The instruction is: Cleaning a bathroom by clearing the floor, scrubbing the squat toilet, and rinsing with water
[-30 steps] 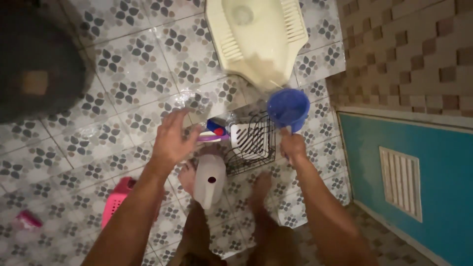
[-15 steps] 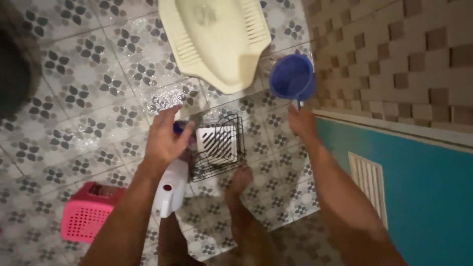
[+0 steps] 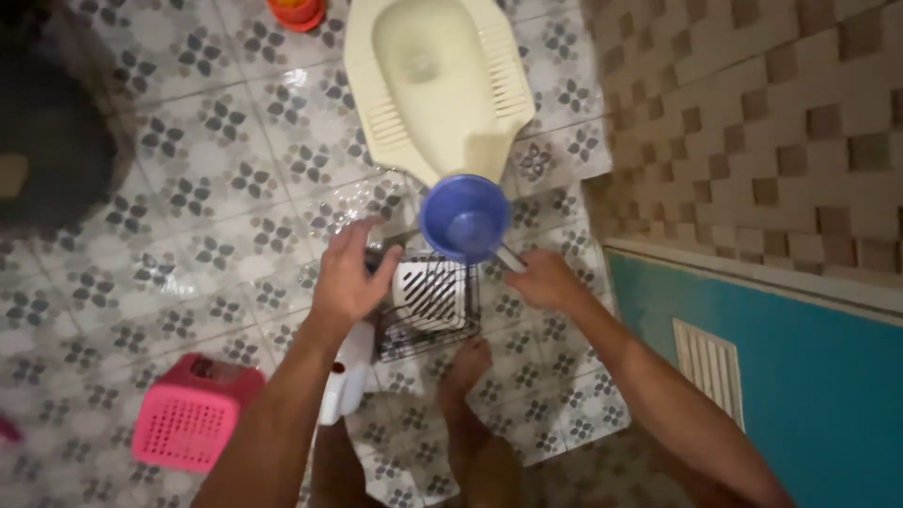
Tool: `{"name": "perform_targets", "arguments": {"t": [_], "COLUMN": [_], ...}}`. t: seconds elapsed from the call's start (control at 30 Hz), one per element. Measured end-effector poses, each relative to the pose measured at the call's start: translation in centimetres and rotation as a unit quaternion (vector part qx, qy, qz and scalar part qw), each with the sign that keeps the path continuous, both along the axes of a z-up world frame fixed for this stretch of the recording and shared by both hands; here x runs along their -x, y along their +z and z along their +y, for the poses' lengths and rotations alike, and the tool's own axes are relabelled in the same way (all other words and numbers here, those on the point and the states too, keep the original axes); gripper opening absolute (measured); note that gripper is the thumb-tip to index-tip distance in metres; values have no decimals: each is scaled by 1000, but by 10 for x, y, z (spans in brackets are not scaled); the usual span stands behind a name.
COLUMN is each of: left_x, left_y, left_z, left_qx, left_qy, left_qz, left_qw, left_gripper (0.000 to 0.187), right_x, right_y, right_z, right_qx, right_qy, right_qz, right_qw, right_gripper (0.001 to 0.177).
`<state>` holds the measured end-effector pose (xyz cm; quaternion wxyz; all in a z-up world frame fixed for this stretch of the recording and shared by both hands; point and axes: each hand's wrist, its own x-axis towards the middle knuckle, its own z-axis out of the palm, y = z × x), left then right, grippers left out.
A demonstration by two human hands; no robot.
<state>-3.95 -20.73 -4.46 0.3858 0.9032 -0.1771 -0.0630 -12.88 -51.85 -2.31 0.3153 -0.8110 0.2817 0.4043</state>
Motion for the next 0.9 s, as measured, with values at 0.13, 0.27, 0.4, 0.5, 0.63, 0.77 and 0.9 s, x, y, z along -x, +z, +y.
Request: {"name": "perform_targets", "arguments": {"t": [0.13,0.27,0.4,0.5,0.63,0.77,0.9], "left_x": [-23,-64,-110,-122,-156,-191,-240], "left_y": [4,47,48,49,58,73,60], "left_z": [34,47,42,42,3,-51,-121], "left_qx": [-15,-6,-7,-8,17,-30,-8], "left_qy": [5,11,11,4,-1,21,23], "left_qz": [-24,-53,-75,-79,-85,-31,-94], "left_qw": [1000,999,997,997,996,999,995], "left_gripper": [60,65,67,69,70,74,71], "right_x": [-56,-112,-186,-232,-291,-338,-359], "right_y": [-4,27,10,-19,-15,-51,-35], "right_z": [59,105,102,89,55,10,-39], "right_qx": [-65,-119,-107,-128,-308,-306,-325], "right_qy": [57,73,13,-19,-266,-292,-303], "right_qz": [-77,-150,-133,-159,-207,-194,-201], "right_qw": [993,979,985,979,890,885,873], "right_gripper": [40,66,63,36,20,28,23]}}
